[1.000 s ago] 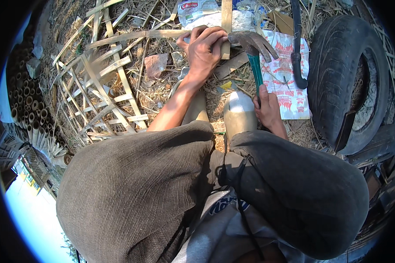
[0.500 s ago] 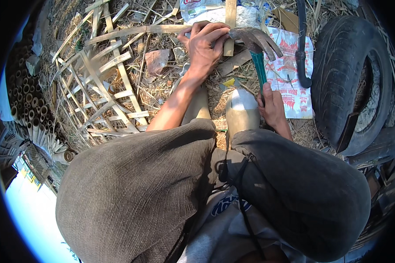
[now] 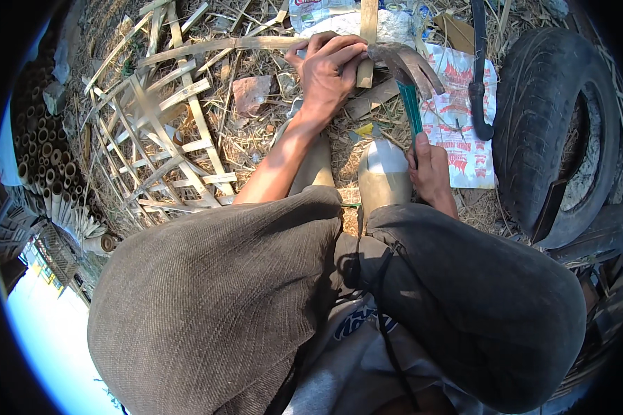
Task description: The person constructs a bamboo lattice by hand, using a hammer to drive small nails into the intersections of bamboo strips and using a knife to trim or split bamboo pieces.
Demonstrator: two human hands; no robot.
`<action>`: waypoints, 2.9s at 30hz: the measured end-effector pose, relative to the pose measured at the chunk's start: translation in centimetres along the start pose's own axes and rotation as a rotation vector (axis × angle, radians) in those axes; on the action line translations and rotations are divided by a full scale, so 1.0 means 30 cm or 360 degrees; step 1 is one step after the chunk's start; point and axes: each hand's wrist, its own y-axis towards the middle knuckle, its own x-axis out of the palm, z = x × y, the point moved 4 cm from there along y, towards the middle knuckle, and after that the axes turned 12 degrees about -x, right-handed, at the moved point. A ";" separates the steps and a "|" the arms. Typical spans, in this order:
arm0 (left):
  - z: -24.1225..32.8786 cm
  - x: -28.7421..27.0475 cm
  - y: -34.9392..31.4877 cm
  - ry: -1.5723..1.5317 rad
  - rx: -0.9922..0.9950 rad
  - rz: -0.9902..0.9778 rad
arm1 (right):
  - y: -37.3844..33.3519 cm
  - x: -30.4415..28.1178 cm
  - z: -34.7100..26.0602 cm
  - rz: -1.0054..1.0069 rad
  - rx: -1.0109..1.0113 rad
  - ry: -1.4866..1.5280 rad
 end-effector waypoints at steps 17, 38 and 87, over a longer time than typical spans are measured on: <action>0.013 -0.012 0.003 0.0022 -0.0002 -0.0034 | -0.005 0.003 -0.006 0.0097 -0.0166 -0.0354; 0.000 -0.041 0.023 -0.0234 0.0009 -0.0141 | -0.015 0.009 0.007 0.0216 0.0004 0.0232; 0.169 -0.101 -0.057 -0.1317 -0.0968 -0.1173 | 0.111 -0.036 -0.218 0.0456 -0.0238 0.0109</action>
